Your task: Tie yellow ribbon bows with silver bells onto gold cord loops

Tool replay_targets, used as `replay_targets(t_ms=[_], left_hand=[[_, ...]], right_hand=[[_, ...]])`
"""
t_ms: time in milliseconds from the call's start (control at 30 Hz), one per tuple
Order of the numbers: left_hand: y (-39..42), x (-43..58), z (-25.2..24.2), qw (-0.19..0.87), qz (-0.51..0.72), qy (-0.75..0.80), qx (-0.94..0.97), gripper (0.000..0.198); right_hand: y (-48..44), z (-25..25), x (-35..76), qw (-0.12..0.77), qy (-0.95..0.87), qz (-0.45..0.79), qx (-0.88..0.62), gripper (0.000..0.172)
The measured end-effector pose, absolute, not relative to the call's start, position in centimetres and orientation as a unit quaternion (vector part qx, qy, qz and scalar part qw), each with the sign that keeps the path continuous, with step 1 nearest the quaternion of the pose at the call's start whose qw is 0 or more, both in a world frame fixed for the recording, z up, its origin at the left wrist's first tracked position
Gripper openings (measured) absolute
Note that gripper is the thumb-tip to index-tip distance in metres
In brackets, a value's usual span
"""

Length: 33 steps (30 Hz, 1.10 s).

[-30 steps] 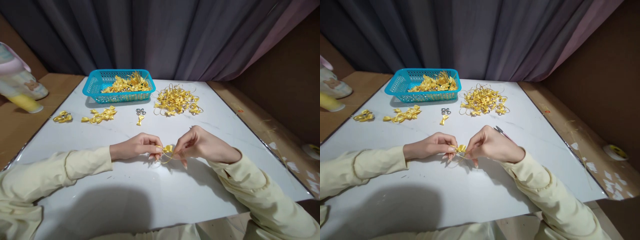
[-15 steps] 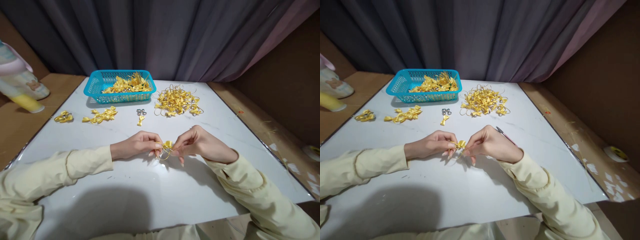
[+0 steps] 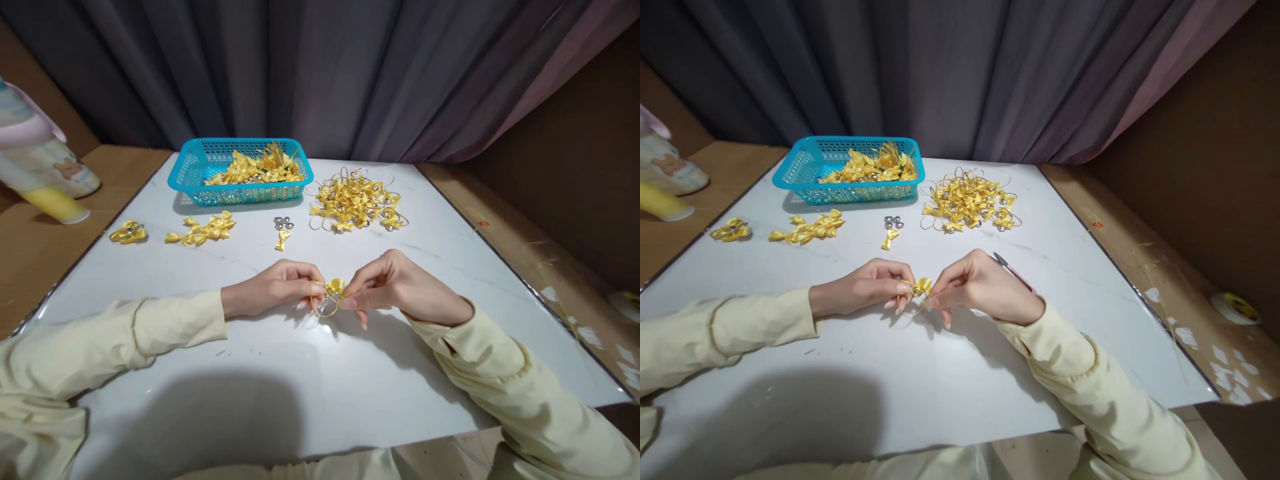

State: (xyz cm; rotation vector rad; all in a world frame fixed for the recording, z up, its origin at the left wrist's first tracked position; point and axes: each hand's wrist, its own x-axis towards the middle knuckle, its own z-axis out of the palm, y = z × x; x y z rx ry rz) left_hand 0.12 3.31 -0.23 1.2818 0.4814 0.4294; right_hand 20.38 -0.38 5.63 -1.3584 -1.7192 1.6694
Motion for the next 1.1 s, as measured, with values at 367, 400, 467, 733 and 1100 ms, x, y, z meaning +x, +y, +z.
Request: replay_targets(t_ms=[367,400,467,733,1100], left_hand=[[3.3,0.3,-0.4,0.759,0.214,0.242,0.565,0.017],[3.3,0.3,-0.4,0.760,0.217,0.245,0.561,0.018],[3.4,0.4,-0.4,0.760,0.224,0.251,0.556,0.018],[3.4,0.7,-0.2,0.766,0.239,0.255,0.539,0.015],[3.5,0.6,-0.4,0.787,0.250,0.240,0.510,0.013]], right_hand=[[-0.2,4.8,20.6,0.203,-0.598,0.606,-0.484,0.013],[-0.2,4.6,20.6,0.210,-0.595,0.609,-0.481,0.013],[-0.1,4.3,20.6,0.222,-0.589,0.615,-0.475,0.014],[-0.1,4.1,20.5,0.237,-0.572,0.629,-0.469,0.014],[0.1,3.5,20.3,0.267,-0.549,0.651,-0.452,0.012]])
